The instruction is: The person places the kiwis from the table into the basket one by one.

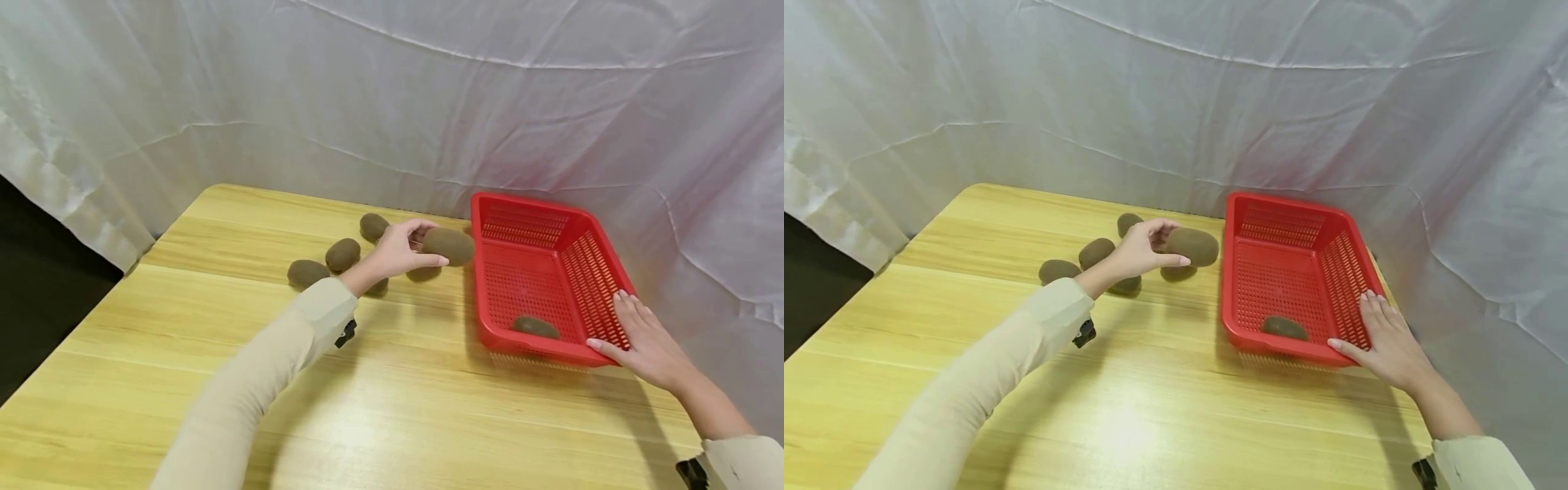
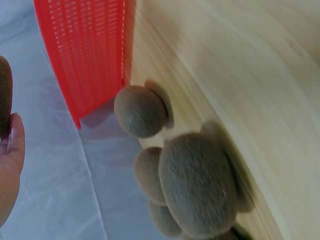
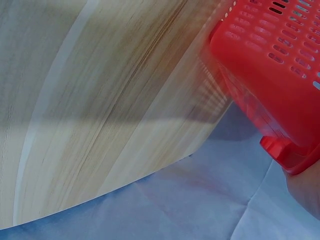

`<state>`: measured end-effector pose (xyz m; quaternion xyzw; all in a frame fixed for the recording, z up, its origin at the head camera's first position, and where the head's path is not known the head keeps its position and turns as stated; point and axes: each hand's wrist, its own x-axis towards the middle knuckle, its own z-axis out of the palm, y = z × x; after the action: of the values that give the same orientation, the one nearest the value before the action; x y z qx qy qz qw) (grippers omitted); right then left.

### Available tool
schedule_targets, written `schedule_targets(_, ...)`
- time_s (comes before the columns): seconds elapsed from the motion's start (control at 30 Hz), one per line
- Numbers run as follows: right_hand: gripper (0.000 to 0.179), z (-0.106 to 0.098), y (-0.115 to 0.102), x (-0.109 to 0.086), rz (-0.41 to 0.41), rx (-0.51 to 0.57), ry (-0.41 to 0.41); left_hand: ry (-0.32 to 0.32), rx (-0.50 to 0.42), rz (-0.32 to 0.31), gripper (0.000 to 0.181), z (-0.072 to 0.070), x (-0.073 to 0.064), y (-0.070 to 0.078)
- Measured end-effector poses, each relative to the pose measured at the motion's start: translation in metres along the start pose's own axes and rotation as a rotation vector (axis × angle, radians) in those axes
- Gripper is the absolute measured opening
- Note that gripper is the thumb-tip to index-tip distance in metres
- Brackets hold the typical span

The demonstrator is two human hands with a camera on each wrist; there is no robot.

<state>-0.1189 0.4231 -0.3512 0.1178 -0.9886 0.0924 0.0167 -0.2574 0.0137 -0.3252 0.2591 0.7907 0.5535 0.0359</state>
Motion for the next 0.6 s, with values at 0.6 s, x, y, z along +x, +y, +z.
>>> schedule_targets(0.6, 0.089, -0.001, 0.001, 0.000, 0.006, -0.004, -0.008, 0.008, -0.144, -0.002, 0.054, 0.051, 0.026, -0.015)
